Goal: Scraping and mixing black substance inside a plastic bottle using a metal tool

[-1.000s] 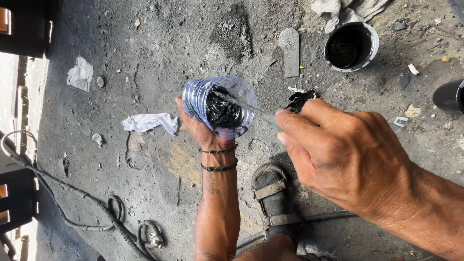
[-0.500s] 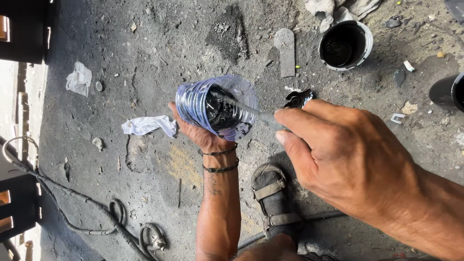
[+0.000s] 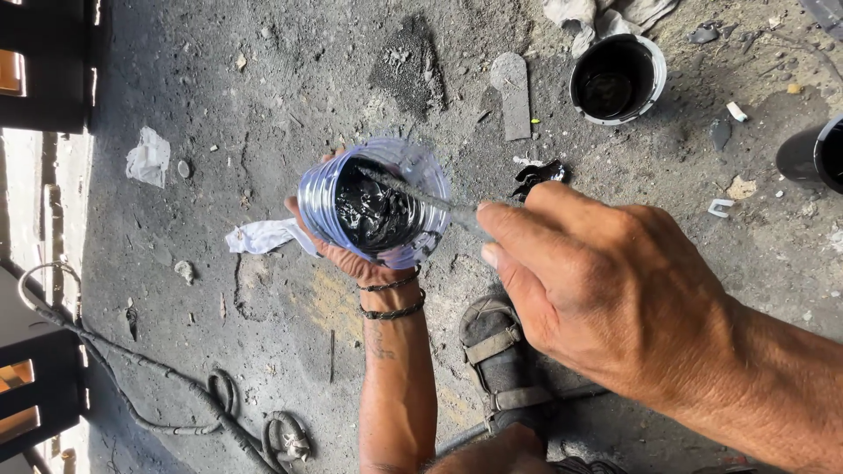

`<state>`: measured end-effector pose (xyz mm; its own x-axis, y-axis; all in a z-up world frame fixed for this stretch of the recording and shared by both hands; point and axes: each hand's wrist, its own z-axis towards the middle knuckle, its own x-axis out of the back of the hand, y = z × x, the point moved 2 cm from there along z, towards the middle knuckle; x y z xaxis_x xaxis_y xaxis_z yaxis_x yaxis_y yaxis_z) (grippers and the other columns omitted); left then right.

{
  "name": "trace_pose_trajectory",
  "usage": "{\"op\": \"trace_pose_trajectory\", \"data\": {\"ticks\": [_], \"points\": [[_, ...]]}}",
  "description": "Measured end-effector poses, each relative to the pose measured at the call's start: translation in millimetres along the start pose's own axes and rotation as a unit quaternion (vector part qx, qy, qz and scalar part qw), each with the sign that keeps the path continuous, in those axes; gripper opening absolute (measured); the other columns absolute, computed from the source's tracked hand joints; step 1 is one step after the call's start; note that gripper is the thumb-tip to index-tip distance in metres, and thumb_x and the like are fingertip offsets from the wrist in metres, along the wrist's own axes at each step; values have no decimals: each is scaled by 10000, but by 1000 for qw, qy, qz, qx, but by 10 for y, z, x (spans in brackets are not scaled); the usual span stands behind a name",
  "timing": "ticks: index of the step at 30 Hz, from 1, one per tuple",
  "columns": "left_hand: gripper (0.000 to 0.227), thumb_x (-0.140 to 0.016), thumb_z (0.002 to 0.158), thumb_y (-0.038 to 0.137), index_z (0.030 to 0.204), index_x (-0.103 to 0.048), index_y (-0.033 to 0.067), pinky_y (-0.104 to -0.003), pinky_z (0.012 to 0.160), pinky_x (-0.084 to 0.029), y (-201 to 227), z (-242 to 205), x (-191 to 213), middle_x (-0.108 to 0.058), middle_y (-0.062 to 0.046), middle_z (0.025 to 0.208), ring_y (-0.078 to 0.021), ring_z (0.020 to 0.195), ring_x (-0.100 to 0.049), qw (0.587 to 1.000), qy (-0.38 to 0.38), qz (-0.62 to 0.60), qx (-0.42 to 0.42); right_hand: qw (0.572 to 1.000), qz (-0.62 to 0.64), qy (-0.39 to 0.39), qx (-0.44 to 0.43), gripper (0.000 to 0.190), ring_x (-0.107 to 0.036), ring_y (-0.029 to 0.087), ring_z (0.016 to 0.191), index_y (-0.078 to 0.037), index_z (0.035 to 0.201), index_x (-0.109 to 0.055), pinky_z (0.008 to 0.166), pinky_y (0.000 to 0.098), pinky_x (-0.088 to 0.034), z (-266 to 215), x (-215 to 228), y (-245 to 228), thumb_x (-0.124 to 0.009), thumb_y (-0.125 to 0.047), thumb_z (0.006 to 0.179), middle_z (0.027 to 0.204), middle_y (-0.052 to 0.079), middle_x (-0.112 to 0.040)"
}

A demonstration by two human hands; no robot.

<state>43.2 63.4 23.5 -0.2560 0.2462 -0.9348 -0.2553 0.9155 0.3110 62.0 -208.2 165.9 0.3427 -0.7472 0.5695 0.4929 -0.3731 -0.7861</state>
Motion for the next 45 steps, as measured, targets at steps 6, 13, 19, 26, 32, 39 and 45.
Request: {"op": "trace_pose_trajectory", "data": {"ticks": [6, 13, 19, 26, 32, 39, 45], "points": [[612, -614, 980, 558, 1306, -614, 40, -457, 1009, -614, 18, -25, -15, -713, -155, 1220, -299, 1074, -721, 1000, -21, 1, 13, 999, -12, 11, 52, 276, -363, 66, 272, 87, 1099, -712, 150, 241, -272, -27, -47, 24, -720, -13, 842, 728, 100, -599], [671, -577, 995, 591, 1339, -592, 16, -459, 999, -617, 41, -61, -16, -714, -158, 1227, -316, 1071, -722, 999, -40, 2, 24, 999, 8, 7, 32, 250, -418, 118, 308, 22, 1080, -694, 233, 299, -351, -71, 11, 41, -704, 6, 831, 756, 51, -580], [585, -599, 1021, 539, 1338, -606, 48, -448, 1164, -522, -50, -65, -136, -644, -232, 1368, -297, 1314, -628, 995, -75, -43, 41, 1000, -19, 3, -2, 244, -412, 107, 288, -11, 1083, -692, 199, 288, -355, -79, 18, 72, -720, -39, 842, 730, 46, -576], [935, -648, 861, 760, 1485, -573, 68, -484, 1144, -537, -65, -71, -45, -600, -288, 1457, -351, 1303, -653, 984, -151, 9, 94, 998, 28, -2, -56, 190, -536, 190, 351, -18, 1025, -714, 306, 348, -441, -9, 134, 67, -703, -48, 838, 737, 64, -661], [530, -646, 937, 562, 1122, -647, 65, -433, 935, -643, -14, 10, 68, -727, -110, 1049, -282, 1012, -705, 997, -9, 75, -22, 997, 40, -14, -70, 183, -560, 189, 353, -4, 1004, -724, 309, 336, -466, -14, 112, 126, -701, -53, 829, 771, 75, -714], [538, -536, 975, 621, 920, -648, 98, -457, 730, -588, -72, 13, 47, -697, -101, 816, -256, 778, -702, 999, 17, 24, 32, 994, -24, -97, -45, 62, -444, 119, 258, -89, 898, -711, 194, 295, -378, -100, 205, 108, -706, -103, 838, 587, -13, -611], [518, -692, 896, 579, 1016, -632, 79, -258, 708, -613, -19, 6, 96, -704, -77, 886, -177, 772, -698, 988, 12, -76, 130, 996, -58, -47, 54, 142, -389, 125, 246, -59, 952, -711, 192, 319, -338, -26, 319, -11, -706, -64, 811, 615, 15, -535]]}}
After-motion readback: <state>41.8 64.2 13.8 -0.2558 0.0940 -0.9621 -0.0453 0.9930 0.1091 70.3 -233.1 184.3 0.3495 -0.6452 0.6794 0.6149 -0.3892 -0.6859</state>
